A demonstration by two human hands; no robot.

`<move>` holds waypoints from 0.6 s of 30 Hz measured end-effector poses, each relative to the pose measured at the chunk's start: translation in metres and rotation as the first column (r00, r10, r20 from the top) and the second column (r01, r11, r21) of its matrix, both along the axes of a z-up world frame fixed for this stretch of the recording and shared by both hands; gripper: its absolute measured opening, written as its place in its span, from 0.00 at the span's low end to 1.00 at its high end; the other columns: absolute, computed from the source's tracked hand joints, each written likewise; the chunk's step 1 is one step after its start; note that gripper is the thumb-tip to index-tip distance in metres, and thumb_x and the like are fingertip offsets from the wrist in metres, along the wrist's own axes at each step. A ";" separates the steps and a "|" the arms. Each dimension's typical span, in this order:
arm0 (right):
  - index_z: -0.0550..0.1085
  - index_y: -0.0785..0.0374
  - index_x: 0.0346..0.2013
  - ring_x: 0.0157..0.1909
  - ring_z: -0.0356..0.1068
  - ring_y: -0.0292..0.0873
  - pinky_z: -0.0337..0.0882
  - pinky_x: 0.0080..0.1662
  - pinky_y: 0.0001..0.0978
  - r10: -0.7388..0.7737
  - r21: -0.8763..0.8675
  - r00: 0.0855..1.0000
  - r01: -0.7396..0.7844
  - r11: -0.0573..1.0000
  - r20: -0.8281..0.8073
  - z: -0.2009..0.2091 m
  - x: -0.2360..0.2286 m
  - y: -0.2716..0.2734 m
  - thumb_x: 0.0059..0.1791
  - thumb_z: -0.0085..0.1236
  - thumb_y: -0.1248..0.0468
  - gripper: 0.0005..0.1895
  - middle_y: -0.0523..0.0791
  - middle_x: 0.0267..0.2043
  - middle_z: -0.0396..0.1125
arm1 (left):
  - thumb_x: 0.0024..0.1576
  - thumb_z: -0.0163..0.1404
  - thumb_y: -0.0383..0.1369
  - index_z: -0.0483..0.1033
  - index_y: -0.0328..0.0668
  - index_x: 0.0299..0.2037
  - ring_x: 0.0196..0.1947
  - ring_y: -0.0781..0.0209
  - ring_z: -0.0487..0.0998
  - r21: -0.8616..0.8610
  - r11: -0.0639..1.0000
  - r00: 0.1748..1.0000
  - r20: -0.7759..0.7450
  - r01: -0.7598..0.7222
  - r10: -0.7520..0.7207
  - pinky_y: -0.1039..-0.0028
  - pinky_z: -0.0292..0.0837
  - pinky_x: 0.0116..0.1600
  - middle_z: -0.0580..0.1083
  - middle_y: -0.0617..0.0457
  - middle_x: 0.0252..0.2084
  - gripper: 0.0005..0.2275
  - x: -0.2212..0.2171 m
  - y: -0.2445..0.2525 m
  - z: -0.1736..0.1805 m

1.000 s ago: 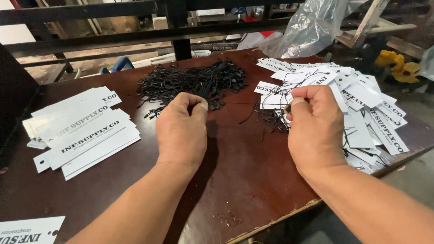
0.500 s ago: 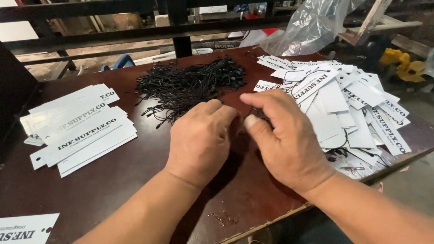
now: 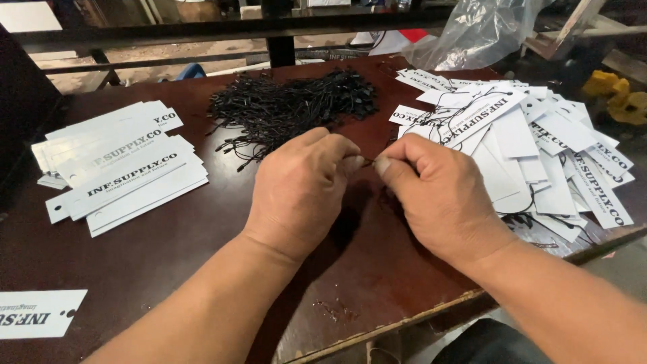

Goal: Manually attaching plastic loop fasteners to paper tags by threading them through pre-punched holes.

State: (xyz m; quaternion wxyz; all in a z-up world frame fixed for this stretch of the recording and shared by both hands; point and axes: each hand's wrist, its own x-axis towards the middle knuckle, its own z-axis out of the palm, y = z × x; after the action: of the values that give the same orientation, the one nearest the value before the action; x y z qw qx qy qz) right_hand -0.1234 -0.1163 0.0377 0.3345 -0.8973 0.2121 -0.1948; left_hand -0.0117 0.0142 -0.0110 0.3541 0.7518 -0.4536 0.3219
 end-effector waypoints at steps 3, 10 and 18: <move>0.76 0.53 0.28 0.28 0.63 0.35 0.65 0.36 0.31 -0.052 0.002 0.993 0.052 0.999 0.107 -0.008 0.003 -0.010 0.53 0.56 0.57 0.10 0.36 0.22 0.68 | 0.56 0.56 0.27 0.78 0.46 0.34 0.26 0.57 0.74 -0.089 0.994 0.996 -0.069 0.059 -0.065 0.66 0.68 0.29 0.72 0.58 0.28 0.02 0.001 0.001 0.002; 0.76 0.53 0.27 0.28 0.61 0.35 0.64 0.36 0.31 -0.050 -0.017 0.996 0.051 0.999 0.076 -0.005 0.002 -0.007 0.53 0.55 0.57 0.11 0.36 0.21 0.66 | 0.56 0.54 0.25 0.83 0.45 0.37 0.27 0.60 0.77 -0.088 0.995 0.969 -0.239 0.037 -0.057 0.71 0.71 0.32 0.73 0.58 0.31 0.05 0.003 0.003 0.006; 0.79 0.48 0.41 0.39 0.73 0.36 0.70 0.46 0.31 -0.069 -0.022 0.996 0.070 0.997 0.056 -0.001 -0.001 0.001 0.50 0.55 0.58 0.08 0.34 0.36 0.77 | 0.51 0.55 0.31 0.80 0.54 0.31 0.29 0.67 0.80 -0.043 0.999 0.904 -0.427 -0.032 0.011 0.73 0.71 0.39 0.81 0.66 0.29 0.03 -0.001 0.005 0.015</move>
State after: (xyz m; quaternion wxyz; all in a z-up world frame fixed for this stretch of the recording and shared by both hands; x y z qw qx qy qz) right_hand -0.1247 -0.1152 0.0368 0.3222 -0.8877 0.2314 -0.2335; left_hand -0.0124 0.0191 0.0043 0.4594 0.8001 -0.3488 0.1646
